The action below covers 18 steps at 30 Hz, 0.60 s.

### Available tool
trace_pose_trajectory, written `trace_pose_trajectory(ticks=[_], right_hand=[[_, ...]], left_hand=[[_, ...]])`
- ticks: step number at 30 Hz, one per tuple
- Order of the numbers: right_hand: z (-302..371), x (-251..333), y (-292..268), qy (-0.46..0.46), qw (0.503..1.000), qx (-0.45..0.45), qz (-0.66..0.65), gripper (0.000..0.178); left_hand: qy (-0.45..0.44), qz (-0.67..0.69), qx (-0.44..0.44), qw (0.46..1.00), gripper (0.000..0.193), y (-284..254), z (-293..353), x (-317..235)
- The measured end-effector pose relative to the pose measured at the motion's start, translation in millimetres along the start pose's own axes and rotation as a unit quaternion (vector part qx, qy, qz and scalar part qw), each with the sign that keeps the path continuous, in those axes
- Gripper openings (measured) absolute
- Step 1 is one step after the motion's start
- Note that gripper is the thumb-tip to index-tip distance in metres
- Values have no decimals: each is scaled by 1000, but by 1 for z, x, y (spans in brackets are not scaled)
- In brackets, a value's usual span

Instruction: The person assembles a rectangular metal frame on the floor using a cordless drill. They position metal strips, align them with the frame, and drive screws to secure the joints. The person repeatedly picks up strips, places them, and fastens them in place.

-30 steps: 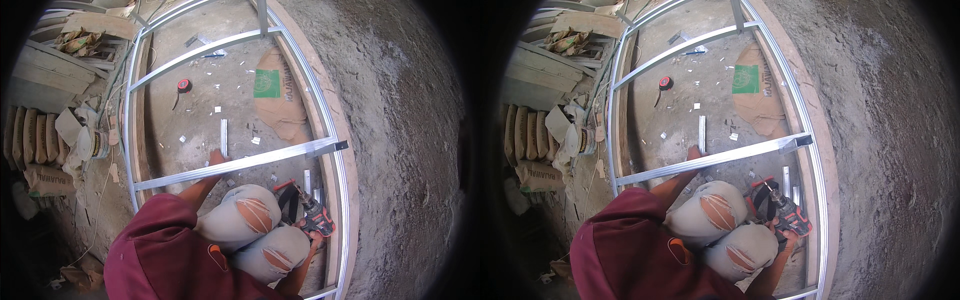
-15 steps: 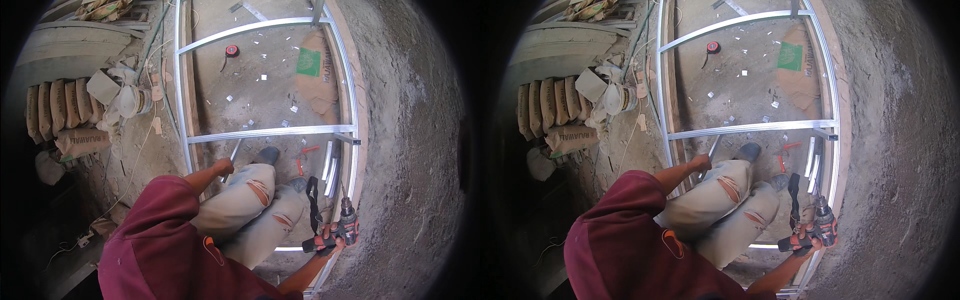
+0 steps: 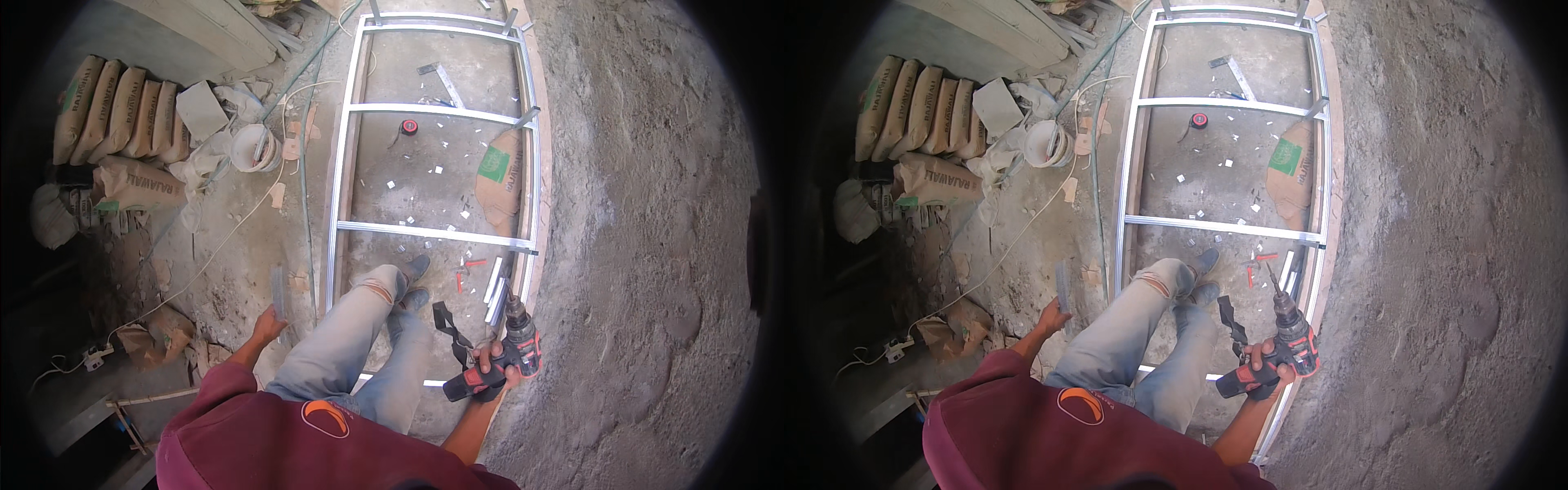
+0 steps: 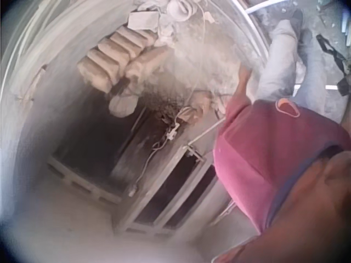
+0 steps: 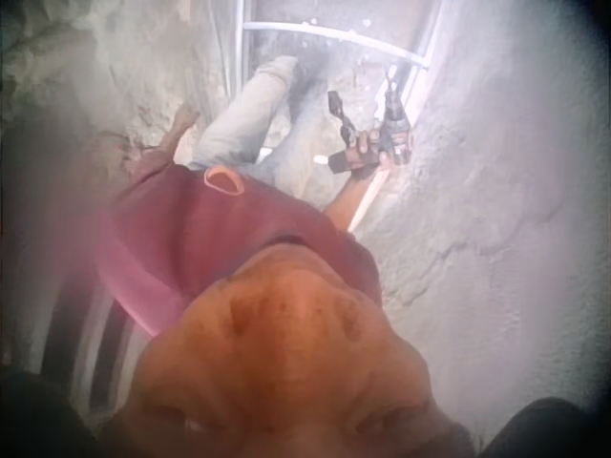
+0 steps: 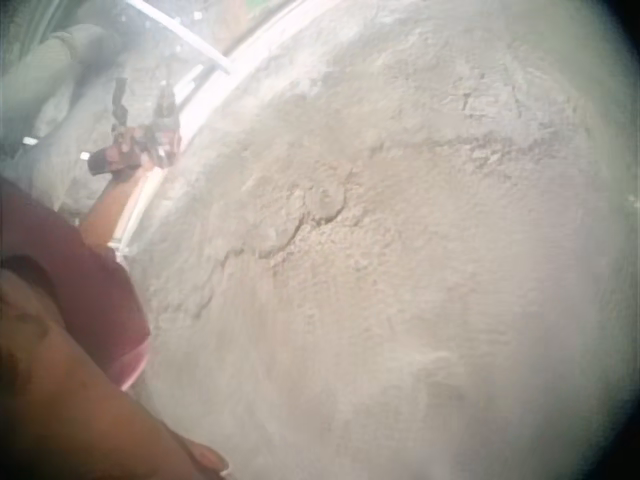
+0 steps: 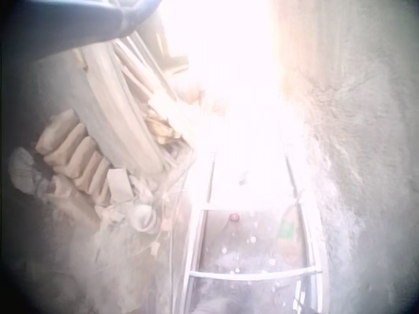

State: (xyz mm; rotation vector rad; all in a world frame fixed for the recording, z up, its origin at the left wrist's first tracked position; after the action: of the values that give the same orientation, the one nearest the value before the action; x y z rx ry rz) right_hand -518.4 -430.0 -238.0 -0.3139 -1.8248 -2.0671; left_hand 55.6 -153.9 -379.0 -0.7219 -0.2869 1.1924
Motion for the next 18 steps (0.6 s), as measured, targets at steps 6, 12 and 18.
trace_pose_trajectory(ticks=[6, 12, 18], right_hand=[[-1, -54, 69, 47, 996, -78, -10, 66], [-57, -136, 111, 20, 998, -43, -42, 59], [-156, -166, 146, -83, 996, -9, -21, 60]], left_hand=[[-109, 87, -100, 985, 46, -148, 82, 25], [-14, 101, -263, 959, 46, -244, 89, 75], [39, 123, -268, 955, 39, -341, -23, -26]])
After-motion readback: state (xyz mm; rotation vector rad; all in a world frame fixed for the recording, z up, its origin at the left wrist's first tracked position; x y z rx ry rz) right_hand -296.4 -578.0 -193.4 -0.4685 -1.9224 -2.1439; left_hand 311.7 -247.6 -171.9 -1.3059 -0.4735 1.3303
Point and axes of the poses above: each hand's wrist, its own z-axis away from the middle knuckle, its own y-axis out of the palm, x = y × z, the point moved 10 cm from there along -z, towards the middle knuckle, and after that the axes turned 11 degrees about -y, right-handed, at the moved point
